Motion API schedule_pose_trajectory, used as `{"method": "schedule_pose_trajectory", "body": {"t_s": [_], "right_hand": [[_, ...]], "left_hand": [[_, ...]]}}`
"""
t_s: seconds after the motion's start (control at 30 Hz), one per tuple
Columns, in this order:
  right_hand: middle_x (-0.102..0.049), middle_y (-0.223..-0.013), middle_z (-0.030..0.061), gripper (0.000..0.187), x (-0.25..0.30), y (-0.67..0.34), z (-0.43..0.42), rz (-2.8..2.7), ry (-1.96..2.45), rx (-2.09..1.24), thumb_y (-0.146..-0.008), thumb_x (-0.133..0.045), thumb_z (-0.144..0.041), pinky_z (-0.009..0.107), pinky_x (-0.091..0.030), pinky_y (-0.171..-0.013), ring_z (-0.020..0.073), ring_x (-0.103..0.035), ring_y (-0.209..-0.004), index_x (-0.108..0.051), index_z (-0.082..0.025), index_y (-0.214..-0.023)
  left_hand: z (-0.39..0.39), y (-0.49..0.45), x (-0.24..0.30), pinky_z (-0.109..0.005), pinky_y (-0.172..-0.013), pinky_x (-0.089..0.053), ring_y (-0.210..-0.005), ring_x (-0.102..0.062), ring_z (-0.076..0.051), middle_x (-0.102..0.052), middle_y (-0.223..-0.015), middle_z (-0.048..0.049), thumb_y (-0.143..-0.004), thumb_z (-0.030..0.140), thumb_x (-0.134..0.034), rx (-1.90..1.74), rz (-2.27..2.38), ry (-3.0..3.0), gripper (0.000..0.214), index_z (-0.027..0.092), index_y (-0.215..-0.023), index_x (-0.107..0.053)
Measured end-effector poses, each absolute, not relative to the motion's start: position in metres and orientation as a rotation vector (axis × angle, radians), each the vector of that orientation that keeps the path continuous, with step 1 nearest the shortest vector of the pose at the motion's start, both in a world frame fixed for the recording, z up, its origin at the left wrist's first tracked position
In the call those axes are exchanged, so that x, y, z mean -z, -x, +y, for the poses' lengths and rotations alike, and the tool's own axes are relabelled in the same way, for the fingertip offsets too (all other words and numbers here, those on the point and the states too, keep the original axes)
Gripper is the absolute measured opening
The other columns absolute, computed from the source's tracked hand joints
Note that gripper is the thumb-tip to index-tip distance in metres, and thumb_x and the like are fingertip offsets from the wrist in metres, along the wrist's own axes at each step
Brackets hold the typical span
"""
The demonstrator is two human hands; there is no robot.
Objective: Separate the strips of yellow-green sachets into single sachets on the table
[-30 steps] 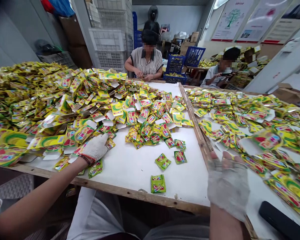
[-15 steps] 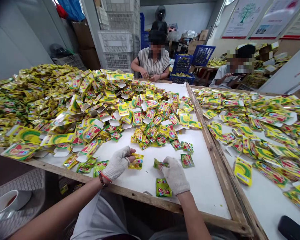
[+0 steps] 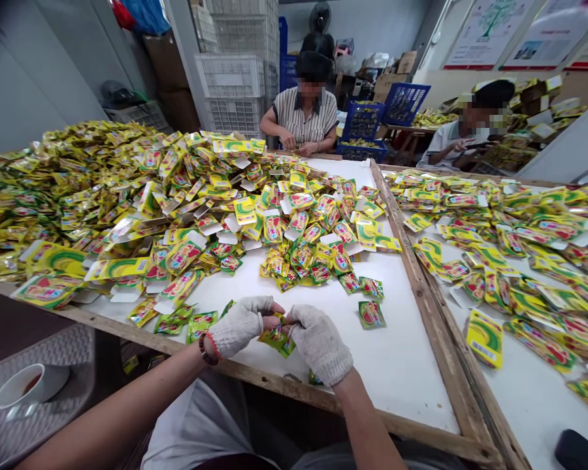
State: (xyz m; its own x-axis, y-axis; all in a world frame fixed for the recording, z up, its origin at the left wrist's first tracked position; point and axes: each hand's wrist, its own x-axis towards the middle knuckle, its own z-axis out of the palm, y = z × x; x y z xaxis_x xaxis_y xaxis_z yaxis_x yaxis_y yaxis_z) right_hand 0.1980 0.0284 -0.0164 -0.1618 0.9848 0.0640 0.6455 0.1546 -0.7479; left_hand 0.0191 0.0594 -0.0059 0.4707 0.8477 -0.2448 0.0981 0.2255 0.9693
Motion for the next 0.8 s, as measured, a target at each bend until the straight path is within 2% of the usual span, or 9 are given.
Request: {"method": "schedule_pose_trajectory", "body": {"t_s": [0.13,0.23,0.3,0.43,0.57,0.6,0.67,0.73,0.8], "right_hand": [[-0.063,-0.082,0.0037,0.009,0.027,-0.190,0.024,-1.613,1.604,-0.757,-0.074,-0.059,-0.027,0.032,-0.046,-0.069,0.0190,-0.058,-0.075,-0.060,-0.020,-0.080],[-0.064,-0.103,0.0082,0.039,0.033,-0.179,0.018,-1.261,1.509,-1.031,-0.076,-0.062,-0.038,0.033,-0.051,-0.068,0.0216,-0.063,-0.083,-0.054,-0.021,-0.110],[-0.064,-0.108,0.0091,0.049,0.035,-0.171,0.016,-1.109,1.339,-1.348,-0.079,-0.059,-0.045,0.033,-0.052,-0.063,0.0218,-0.065,-0.081,-0.048,-0.021,-0.121],[-0.067,-0.087,0.0062,0.051,0.040,-0.163,0.016,-1.010,1.319,-1.508,-0.076,-0.061,-0.053,0.030,-0.049,-0.051,0.0181,-0.063,-0.059,-0.050,-0.017,-0.111],[-0.065,-0.081,0.0032,0.053,0.049,-0.164,0.019,-1.046,1.521,-1.349,-0.071,-0.061,-0.056,0.028,-0.047,-0.045,0.0165,-0.060,-0.052,-0.051,-0.018,-0.106],[-0.064,-0.078,0.0021,0.051,0.050,-0.163,0.020,-1.064,1.542,-1.320,-0.071,-0.060,-0.056,0.027,-0.046,-0.043,0.0151,-0.058,-0.048,-0.051,-0.019,-0.104],[-0.061,-0.071,-0.0004,0.046,0.050,-0.162,0.020,-1.113,1.547,-1.269,-0.073,-0.057,-0.056,0.026,-0.045,-0.041,0.0122,-0.053,-0.042,-0.052,-0.019,-0.100],[-0.059,-0.067,-0.0013,0.043,0.049,-0.159,0.020,-1.133,1.536,-1.243,-0.073,-0.057,-0.055,0.026,-0.043,-0.039,0.0116,-0.051,-0.040,-0.052,-0.019,-0.096],[-0.061,-0.069,-0.0002,0.044,0.048,-0.158,0.020,-1.106,1.512,-1.245,-0.072,-0.059,-0.055,0.026,-0.043,-0.039,0.0125,-0.053,-0.042,-0.052,-0.019,-0.097]], "left_hand": [[0.053,-0.022,0.006,-0.023,-0.058,-0.042,-0.061,-0.054,-0.010,-0.059,-0.072,-0.0009,-0.065,0.019,-0.067,-0.772,1.014,-1.268,0.023,0.012,-0.087,-0.062],[0.046,-0.027,0.009,-0.021,-0.056,-0.042,-0.059,-0.053,-0.009,-0.058,-0.070,0.0006,-0.068,0.017,-0.064,-0.877,1.018,-1.296,0.021,0.012,-0.088,-0.061],[0.042,-0.028,0.011,-0.020,-0.055,-0.042,-0.059,-0.051,-0.009,-0.058,-0.071,0.0006,-0.072,0.020,-0.062,-0.922,1.034,-1.382,0.021,0.013,-0.092,-0.061],[0.054,-0.006,0.007,-0.024,-0.062,-0.045,-0.065,-0.053,-0.011,-0.058,-0.077,-0.0006,-0.081,0.031,-0.059,-0.928,1.152,-1.828,0.026,0.016,-0.103,-0.060],[0.101,0.059,-0.015,-0.036,-0.089,-0.042,-0.101,-0.052,-0.023,-0.057,-0.107,-0.0103,-0.087,0.033,-0.049,-0.851,1.658,-2.387,0.029,0.017,-0.111,-0.055],[0.115,0.077,-0.021,-0.037,-0.090,-0.040,-0.104,-0.051,-0.024,-0.055,-0.111,-0.0112,-0.087,0.027,-0.047,-0.742,1.898,-2.418,0.029,0.018,-0.114,-0.053],[0.138,0.110,-0.029,-0.043,-0.092,-0.037,-0.109,-0.048,-0.029,-0.051,-0.117,-0.0139,-0.076,0.024,-0.057,-0.444,2.375,-2.304,0.049,0.018,-0.124,-0.046],[0.152,0.132,-0.032,-0.047,-0.091,-0.036,-0.107,-0.049,-0.033,-0.051,-0.115,-0.0161,-0.067,0.025,-0.064,-0.237,2.541,-2.198,0.064,0.015,-0.127,-0.043],[0.156,0.144,-0.030,-0.049,-0.091,-0.037,-0.106,-0.050,-0.034,-0.052,-0.114,-0.0166,-0.066,0.025,-0.063,-0.188,2.552,-2.183,0.065,0.014,-0.126,-0.043]]}}
